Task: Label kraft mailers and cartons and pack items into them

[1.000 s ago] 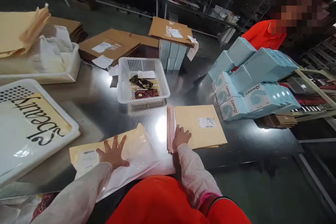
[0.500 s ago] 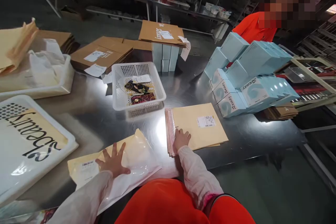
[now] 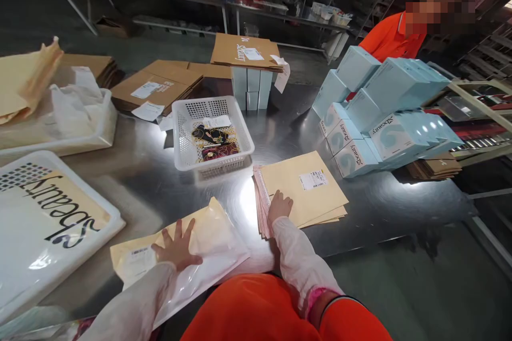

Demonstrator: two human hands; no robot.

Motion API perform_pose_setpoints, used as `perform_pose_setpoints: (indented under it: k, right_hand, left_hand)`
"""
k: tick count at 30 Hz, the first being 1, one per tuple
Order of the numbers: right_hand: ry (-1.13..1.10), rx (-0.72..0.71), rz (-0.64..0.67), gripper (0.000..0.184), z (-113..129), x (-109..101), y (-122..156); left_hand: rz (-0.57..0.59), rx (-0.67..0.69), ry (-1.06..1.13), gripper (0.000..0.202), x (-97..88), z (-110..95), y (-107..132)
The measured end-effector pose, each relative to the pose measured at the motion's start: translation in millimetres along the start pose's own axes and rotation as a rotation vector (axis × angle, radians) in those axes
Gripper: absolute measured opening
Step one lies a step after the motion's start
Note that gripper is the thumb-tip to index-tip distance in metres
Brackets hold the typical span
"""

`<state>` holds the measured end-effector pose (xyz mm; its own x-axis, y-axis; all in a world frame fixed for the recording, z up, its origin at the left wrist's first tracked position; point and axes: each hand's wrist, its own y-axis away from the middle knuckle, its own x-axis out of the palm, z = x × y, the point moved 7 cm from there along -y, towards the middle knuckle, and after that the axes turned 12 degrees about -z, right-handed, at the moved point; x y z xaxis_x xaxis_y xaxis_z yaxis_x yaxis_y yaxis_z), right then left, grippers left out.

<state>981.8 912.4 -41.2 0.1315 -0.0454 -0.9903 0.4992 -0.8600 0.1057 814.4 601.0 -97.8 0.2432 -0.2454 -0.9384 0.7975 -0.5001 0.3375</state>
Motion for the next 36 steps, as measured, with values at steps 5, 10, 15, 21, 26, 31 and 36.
perform_pose_setpoints:
  k: [5,10,15,21,26,31,36]
  right_hand:
    - [-0.014,-0.012,0.011,0.053,-4,1,-8]
    - [-0.058,-0.038,0.089,0.06,-11,1,-12]
    - [-0.18,-0.258,0.141,0.058,45,-9,7]
    - [-0.408,-0.62,0.259,0.054,186,17,93]
    - [-0.575,-0.618,0.257,0.054,232,35,113]
    - [-0.822,-0.596,0.242,0.046,248,27,101]
    - [-0.921,-0.629,0.172,0.062,248,1,105]
  left_hand:
    - [0.002,0.001,0.02,0.114,-8.4,0,2]
    - [-0.044,0.098,0.051,0.091,-29.0,-10,8]
    - [-0.02,0.079,0.326,0.07,-40.2,16,24]
    - [-0.539,-0.339,0.437,0.064,-94.1,98,65]
    - [-0.51,-0.412,0.334,0.062,-83.7,124,78]
    - [-0.226,-0.106,0.266,0.062,-50.2,103,65]
    - [-0.113,0.141,0.306,0.052,-54.4,89,49]
